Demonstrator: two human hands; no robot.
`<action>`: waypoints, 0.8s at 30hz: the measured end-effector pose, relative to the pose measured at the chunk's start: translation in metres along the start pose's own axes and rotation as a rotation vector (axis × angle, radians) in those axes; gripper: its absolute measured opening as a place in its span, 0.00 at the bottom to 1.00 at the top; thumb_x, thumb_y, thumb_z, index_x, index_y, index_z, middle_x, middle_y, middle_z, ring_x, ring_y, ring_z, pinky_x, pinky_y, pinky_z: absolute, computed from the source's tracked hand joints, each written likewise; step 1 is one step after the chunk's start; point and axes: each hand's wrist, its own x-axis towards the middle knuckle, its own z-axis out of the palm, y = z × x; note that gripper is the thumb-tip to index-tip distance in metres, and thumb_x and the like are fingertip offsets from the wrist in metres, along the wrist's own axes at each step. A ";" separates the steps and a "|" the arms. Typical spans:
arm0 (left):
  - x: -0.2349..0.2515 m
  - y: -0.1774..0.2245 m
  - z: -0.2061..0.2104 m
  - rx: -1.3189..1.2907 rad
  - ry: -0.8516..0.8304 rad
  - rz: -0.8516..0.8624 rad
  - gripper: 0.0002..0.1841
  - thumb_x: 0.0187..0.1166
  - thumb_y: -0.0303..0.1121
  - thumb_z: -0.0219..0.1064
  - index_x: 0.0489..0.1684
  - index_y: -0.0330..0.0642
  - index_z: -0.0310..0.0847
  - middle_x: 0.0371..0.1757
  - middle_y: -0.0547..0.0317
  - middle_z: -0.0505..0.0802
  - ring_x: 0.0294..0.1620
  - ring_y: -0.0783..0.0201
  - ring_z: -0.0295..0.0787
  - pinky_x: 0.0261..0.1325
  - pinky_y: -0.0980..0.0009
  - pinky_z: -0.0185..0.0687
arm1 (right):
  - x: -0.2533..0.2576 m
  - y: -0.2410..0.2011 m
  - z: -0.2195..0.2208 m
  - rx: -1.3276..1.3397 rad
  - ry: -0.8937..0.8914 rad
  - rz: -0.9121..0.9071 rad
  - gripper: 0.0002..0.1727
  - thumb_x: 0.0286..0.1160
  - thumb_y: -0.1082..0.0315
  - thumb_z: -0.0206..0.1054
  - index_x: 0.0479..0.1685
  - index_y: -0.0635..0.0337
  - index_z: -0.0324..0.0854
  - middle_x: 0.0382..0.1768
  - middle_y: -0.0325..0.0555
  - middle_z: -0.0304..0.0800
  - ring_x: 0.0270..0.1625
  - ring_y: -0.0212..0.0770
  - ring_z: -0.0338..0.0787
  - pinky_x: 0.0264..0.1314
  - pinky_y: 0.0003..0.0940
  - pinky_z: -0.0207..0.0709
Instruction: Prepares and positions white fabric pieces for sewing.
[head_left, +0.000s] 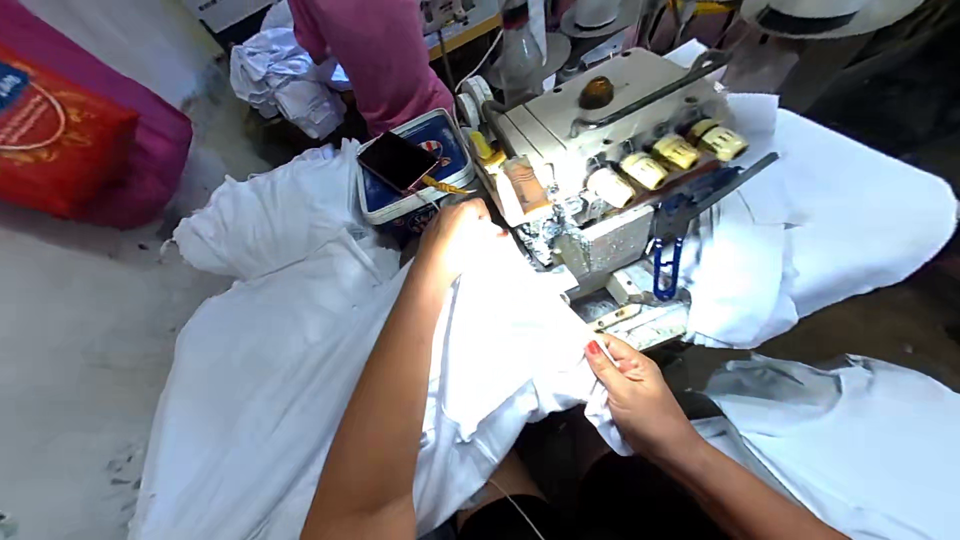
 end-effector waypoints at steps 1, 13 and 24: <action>0.002 0.007 0.003 -0.004 0.006 -0.054 0.16 0.83 0.36 0.69 0.56 0.28 0.84 0.54 0.30 0.90 0.63 0.35 0.86 0.68 0.39 0.75 | 0.002 0.001 -0.001 -0.018 0.017 -0.019 0.12 0.89 0.72 0.53 0.44 0.59 0.83 0.31 0.27 0.89 0.34 0.19 0.89 0.42 0.16 0.85; 0.021 0.016 0.031 0.117 0.230 -0.227 0.26 0.81 0.35 0.66 0.75 0.30 0.73 0.68 0.30 0.84 0.72 0.34 0.81 0.71 0.37 0.75 | 0.032 0.022 -0.010 -0.135 0.031 -0.258 0.16 0.86 0.69 0.55 0.59 0.75 0.79 0.41 0.37 0.88 0.45 0.17 0.85 0.54 0.16 0.80; -0.170 0.067 0.142 -1.187 0.091 0.051 0.21 0.82 0.32 0.65 0.60 0.19 0.78 0.50 0.55 0.91 0.44 0.81 0.87 0.46 0.81 0.85 | -0.009 -0.001 -0.023 -0.058 -0.211 -0.395 0.35 0.87 0.34 0.44 0.68 0.52 0.78 0.53 0.22 0.85 0.53 0.16 0.84 0.58 0.17 0.80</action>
